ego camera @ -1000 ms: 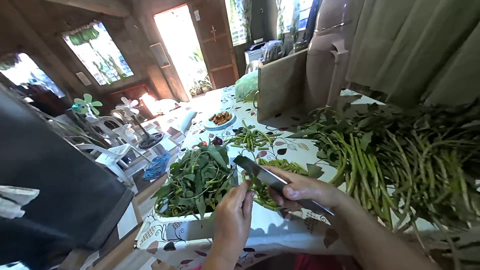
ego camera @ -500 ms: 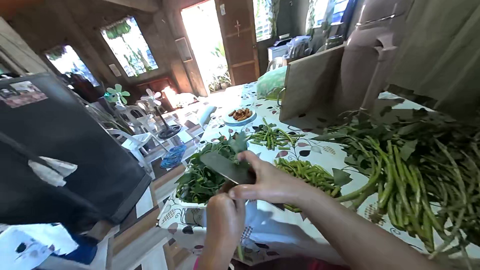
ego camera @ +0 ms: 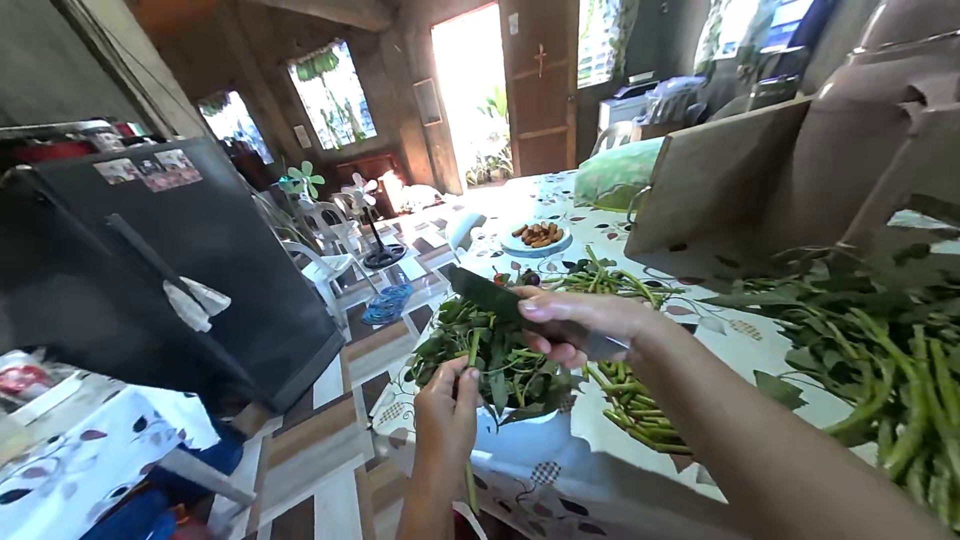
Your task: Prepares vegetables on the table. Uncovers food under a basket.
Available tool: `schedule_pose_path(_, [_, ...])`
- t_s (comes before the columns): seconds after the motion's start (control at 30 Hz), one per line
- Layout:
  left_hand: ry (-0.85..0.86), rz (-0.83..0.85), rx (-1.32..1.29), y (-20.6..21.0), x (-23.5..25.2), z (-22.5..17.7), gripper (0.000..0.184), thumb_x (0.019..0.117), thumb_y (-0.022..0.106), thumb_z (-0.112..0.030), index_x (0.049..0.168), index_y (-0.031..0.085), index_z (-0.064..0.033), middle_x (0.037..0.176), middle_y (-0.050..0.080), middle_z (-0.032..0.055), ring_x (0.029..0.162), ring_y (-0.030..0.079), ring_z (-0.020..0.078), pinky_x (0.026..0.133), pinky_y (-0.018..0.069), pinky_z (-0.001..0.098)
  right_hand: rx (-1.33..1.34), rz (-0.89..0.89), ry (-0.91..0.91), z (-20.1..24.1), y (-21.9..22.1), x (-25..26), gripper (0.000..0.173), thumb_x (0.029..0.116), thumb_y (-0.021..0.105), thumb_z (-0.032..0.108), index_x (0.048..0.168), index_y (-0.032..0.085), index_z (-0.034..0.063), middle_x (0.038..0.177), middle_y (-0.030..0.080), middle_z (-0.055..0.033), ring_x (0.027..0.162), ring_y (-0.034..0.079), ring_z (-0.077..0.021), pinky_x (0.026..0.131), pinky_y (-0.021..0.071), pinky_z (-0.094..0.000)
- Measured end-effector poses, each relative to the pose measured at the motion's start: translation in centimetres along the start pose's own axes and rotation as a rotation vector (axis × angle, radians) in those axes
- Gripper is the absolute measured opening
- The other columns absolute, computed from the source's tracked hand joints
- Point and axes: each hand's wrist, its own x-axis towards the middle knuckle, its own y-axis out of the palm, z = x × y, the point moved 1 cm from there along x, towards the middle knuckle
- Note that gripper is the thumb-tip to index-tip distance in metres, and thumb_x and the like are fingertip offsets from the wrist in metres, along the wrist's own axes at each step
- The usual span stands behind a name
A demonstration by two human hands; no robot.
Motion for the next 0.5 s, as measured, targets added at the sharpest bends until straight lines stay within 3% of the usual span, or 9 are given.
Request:
schedule_pose_path(0.07, [0.042, 0.027, -0.056, 0.7, -0.1, 0.0, 0.022, 0.1019, 0.054, -0.009, 0.112, 0.068, 0.0045, 0.069, 0.06, -0.0046, 0.055, 0.052, -0.0036, 0.051, 0.044, 0.0121, 0.045, 0.095, -0.058, -1.4, 0.7, -0.7, 0.047, 0.0918, 0.057, 0.06, 0.118, 0.049, 0.0214, 0.072, 0.055, 0.0071, 0.048, 0.049, 0.0026, 0.044, 0.0436, -0.011])
schedule_pose_path(0.17, [0.086, 0.077, -0.15, 1.6, 0.0, -0.4, 0.021, 0.1027, 0.052, -0.007, 0.109, 0.067, 0.0058, 0.07, 0.061, -0.0052, 0.056, 0.053, -0.0038, 0.053, 0.0452, 0.0115, 0.111, 0.165, -0.123, -3.1, 1.6, -1.3, 0.045, 0.0893, 0.061, 0.059, 0.113, 0.049, 0.0222, 0.072, 0.053, 0.0107, 0.048, 0.046, 0.0049, 0.044, 0.041, -0.0097])
schedule_pose_path(0.33, [0.129, 0.097, -0.196, 2.7, 0.0, -0.7, 0.023, 0.1028, 0.05, -0.005, 0.112, 0.066, 0.0076, 0.071, 0.061, -0.0051, 0.058, 0.055, -0.004, 0.055, 0.0474, 0.0117, 0.159, 0.16, -0.161, -4.1, 2.0, -2.1, 0.069, 0.0852, 0.071, 0.05, 0.137, 0.035, 0.023, 0.075, 0.049, 0.0107, 0.049, 0.043, 0.0052, 0.044, 0.0387, -0.0094])
schedule_pose_path(0.43, [0.151, 0.093, -0.174, 2.9, 0.2, -0.9, 0.022, 0.1022, 0.051, -0.006, 0.11, 0.068, 0.0061, 0.071, 0.061, -0.0061, 0.057, 0.055, -0.0048, 0.054, 0.0474, 0.0111, 0.098, 0.059, -0.147, -3.8, 2.7, -2.5, 0.069, 0.0818, 0.074, 0.045, 0.135, 0.035, 0.0236, 0.074, 0.052, 0.0119, 0.047, 0.04, 0.0062, 0.042, 0.0353, -0.01])
schedule_pose_path(0.5, [0.161, 0.106, -0.154, 2.8, 0.3, -0.8, 0.02, 0.102, 0.054, -0.008, 0.107, 0.069, 0.004, 0.072, 0.062, -0.0063, 0.058, 0.054, -0.0055, 0.055, 0.0469, 0.0107, -0.033, -0.091, -0.158, -3.2, 3.5, -2.8, 0.073, 0.0783, 0.076, 0.043, 0.134, 0.036, 0.0192, 0.079, 0.057, 0.0115, 0.054, 0.048, 0.0067, 0.048, 0.0406, -0.0113])
